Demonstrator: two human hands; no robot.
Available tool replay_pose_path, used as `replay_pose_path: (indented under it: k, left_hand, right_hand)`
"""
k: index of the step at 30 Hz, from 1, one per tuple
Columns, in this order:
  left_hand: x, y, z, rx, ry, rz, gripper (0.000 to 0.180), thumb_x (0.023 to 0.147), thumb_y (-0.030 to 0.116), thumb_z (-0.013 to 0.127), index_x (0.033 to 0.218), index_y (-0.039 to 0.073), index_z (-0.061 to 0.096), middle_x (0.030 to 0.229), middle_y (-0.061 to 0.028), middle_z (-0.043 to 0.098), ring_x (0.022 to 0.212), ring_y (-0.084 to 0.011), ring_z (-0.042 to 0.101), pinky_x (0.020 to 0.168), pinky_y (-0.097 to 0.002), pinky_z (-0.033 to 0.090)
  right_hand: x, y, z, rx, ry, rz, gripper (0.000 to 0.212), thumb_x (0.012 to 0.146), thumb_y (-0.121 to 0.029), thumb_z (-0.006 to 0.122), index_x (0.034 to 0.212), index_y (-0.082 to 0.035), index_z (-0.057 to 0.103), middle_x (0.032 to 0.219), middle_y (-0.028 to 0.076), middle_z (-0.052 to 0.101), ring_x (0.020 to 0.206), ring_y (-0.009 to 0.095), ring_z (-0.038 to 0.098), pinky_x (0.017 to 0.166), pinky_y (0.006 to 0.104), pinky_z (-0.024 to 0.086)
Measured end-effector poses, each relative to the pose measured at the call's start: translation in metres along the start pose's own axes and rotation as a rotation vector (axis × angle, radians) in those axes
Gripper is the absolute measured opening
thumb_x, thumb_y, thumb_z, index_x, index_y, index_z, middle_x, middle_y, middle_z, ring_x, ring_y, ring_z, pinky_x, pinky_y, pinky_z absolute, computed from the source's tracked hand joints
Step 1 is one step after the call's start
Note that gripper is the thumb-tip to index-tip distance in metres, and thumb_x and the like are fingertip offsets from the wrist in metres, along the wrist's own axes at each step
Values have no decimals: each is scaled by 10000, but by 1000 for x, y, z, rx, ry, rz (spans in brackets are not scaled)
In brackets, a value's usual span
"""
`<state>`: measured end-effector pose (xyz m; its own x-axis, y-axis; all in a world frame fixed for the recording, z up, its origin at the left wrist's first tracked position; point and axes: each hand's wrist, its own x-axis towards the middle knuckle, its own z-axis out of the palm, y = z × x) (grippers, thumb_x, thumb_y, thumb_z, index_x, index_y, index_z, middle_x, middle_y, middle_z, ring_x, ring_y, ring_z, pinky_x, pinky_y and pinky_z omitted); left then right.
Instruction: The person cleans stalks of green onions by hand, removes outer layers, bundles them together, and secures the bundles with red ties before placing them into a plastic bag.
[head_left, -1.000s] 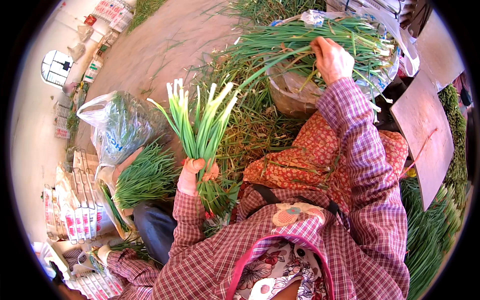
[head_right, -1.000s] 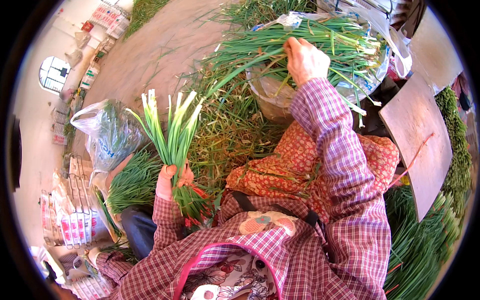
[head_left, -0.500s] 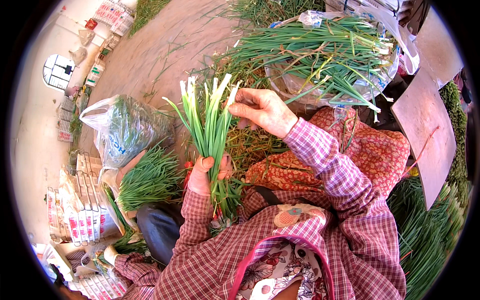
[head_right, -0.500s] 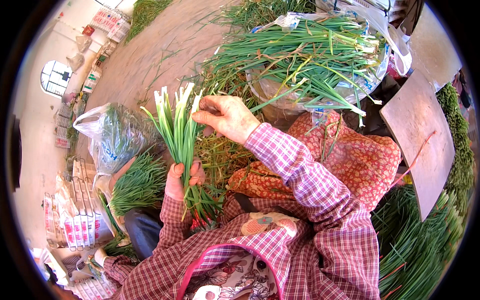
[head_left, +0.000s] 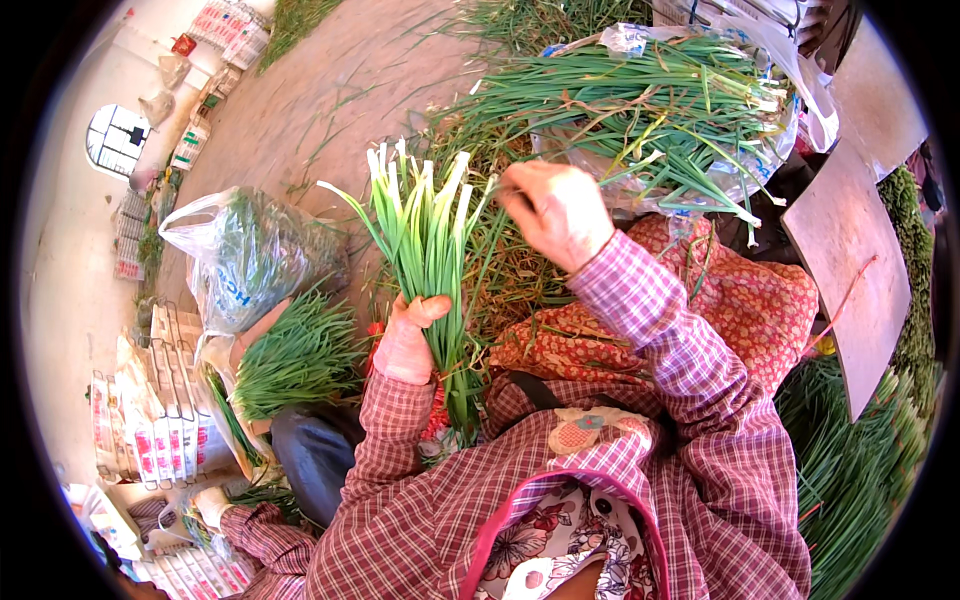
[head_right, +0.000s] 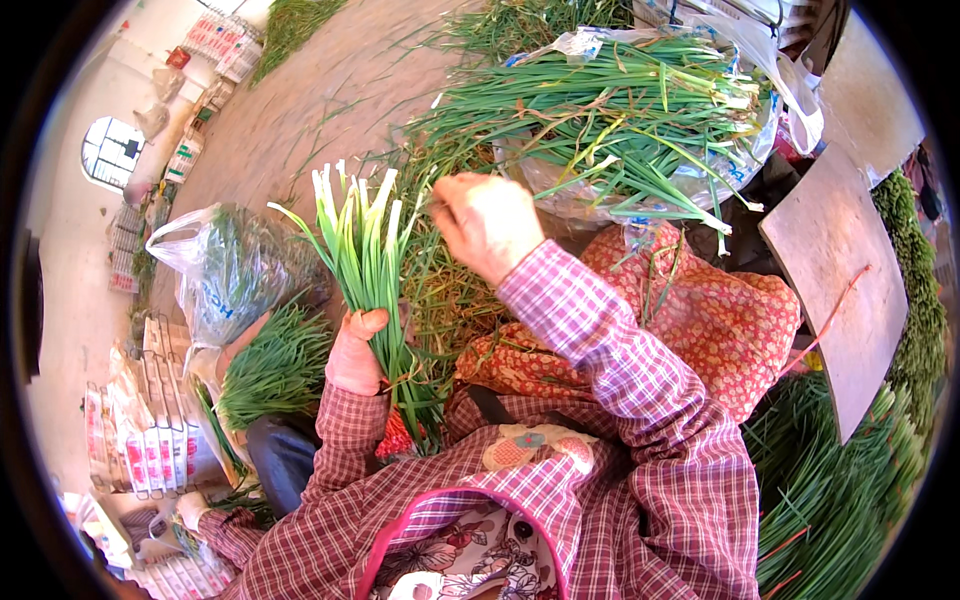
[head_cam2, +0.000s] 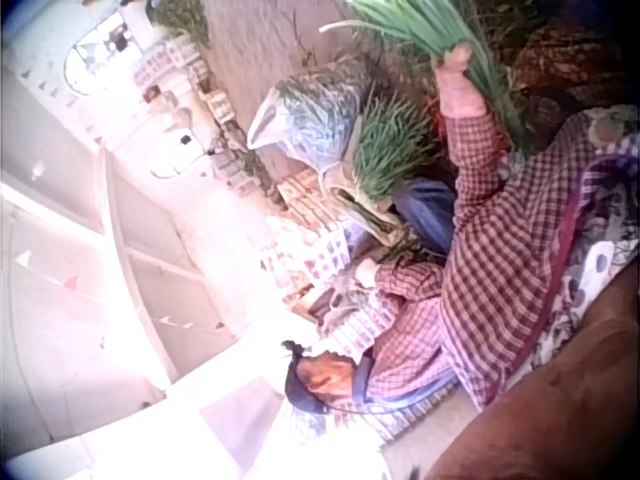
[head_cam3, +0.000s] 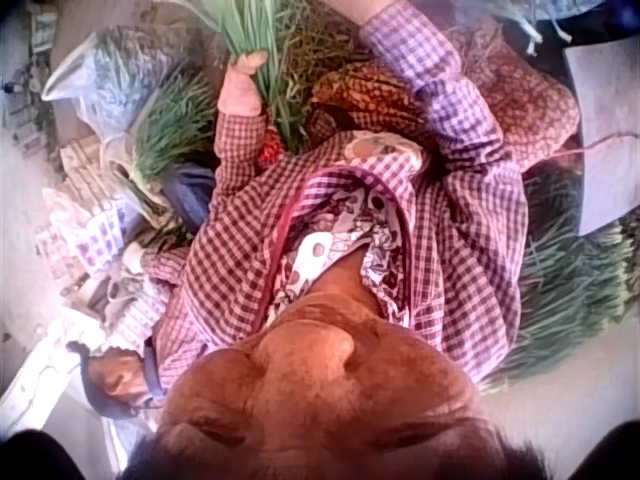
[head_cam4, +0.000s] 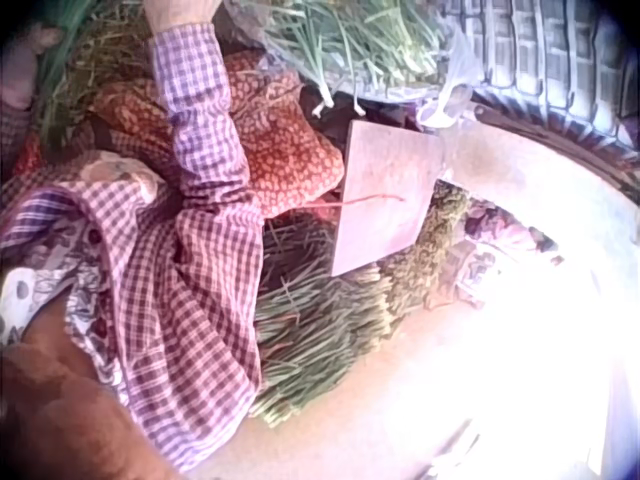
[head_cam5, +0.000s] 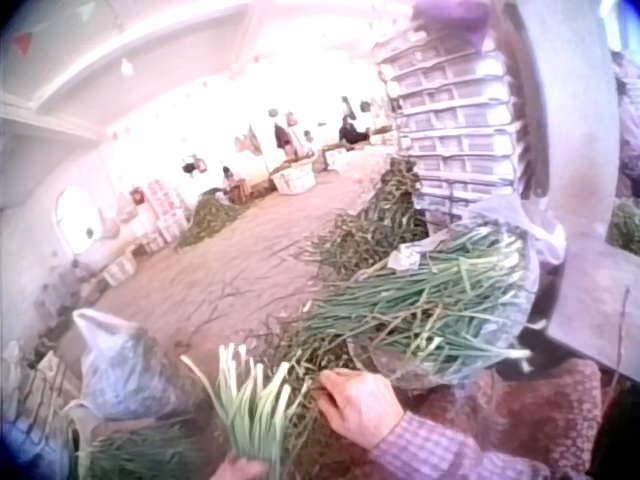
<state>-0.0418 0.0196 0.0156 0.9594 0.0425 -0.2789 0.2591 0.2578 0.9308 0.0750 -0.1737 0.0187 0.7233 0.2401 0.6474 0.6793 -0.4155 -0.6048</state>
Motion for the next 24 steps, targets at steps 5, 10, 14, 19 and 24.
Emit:
replay_pose_path:
  k: [5,10,14,19,24]
  left_hand:
    - [-3,-6,-8,-79,62,-35,470,617,374,745,910,45,582,774,-49,557,645,-170,539,566,-298,449]
    - [-6,-3,-19,-86,6,-66,445,602,369,769,851,50,585,768,-45,549,629,-168,524,563,-304,443]
    - [-3,-4,-9,-112,15,-68,505,609,351,774,950,39,572,775,-56,563,634,-177,539,563,-310,456]
    - [-3,-9,-12,-122,25,-51,517,609,326,766,986,30,574,773,-62,590,634,-181,567,568,-306,471]
    - [-5,-6,0,-56,21,-66,609,588,392,796,1043,75,544,818,-41,561,668,-156,538,557,-287,443]
  right_hand:
    - [15,48,-30,-270,146,58,112,802,-175,582,767,-69,568,691,109,576,628,317,596,549,403,492]
    - [7,52,-35,-620,182,31,133,795,-194,612,895,-109,589,745,73,591,628,252,614,527,376,493]
    - [0,9,-27,-345,-58,159,291,772,-364,643,664,-100,585,595,77,597,528,252,601,493,369,474]
    - [1,-28,-22,165,-161,286,203,752,-290,678,761,-97,615,632,62,623,581,228,626,525,333,479]
    - [-2,-32,-3,362,-133,260,235,801,-220,675,857,0,616,656,71,601,527,111,534,512,266,444]
